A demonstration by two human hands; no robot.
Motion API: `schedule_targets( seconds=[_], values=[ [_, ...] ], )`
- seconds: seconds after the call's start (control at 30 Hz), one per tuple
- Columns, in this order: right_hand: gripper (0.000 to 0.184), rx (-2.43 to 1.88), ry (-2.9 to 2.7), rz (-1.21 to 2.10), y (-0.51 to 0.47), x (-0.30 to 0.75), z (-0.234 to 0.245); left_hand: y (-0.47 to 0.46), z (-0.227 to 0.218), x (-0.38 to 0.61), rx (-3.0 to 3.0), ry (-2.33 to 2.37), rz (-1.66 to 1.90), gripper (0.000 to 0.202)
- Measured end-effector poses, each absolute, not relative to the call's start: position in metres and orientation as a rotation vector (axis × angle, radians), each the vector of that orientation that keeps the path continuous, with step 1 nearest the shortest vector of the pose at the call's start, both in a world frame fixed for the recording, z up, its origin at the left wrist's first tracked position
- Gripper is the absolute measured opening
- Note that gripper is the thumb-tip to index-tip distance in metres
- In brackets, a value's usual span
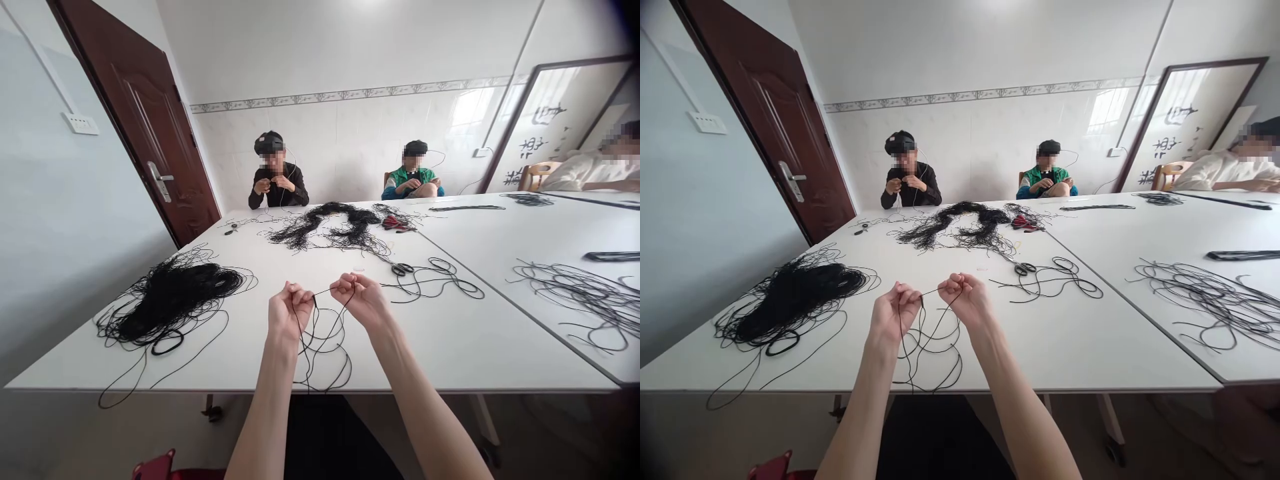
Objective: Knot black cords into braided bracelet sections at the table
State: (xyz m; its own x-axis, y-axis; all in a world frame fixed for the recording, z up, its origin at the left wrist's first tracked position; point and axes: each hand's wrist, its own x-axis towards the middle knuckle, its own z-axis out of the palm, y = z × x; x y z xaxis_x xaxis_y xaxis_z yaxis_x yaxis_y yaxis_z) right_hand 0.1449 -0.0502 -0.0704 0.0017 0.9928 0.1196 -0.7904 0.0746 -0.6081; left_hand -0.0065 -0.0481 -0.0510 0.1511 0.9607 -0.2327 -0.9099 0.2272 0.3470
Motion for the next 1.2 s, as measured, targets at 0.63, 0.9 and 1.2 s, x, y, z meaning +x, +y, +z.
schedule_targets(
  seconds=[0.63,0.9,1.2],
  values=[
    [0.037,-1.005,-1.308,0.806,-0.039,0.164,-0.029,0.004,0.003,0.048,0.289,0.040,1.563,0.038],
    [0.012,-1.086,-1.461,0.474,-0.007,0.165,0.012,0.027,0.042,0.045,0.706,-0.005,1.521,0.048],
    [0.011,-1.126,-1.540,0.184,0.013,0.178,0.023,0.017,0.059,0.008,1.368,0.017,1.165,0.044]
  ],
)
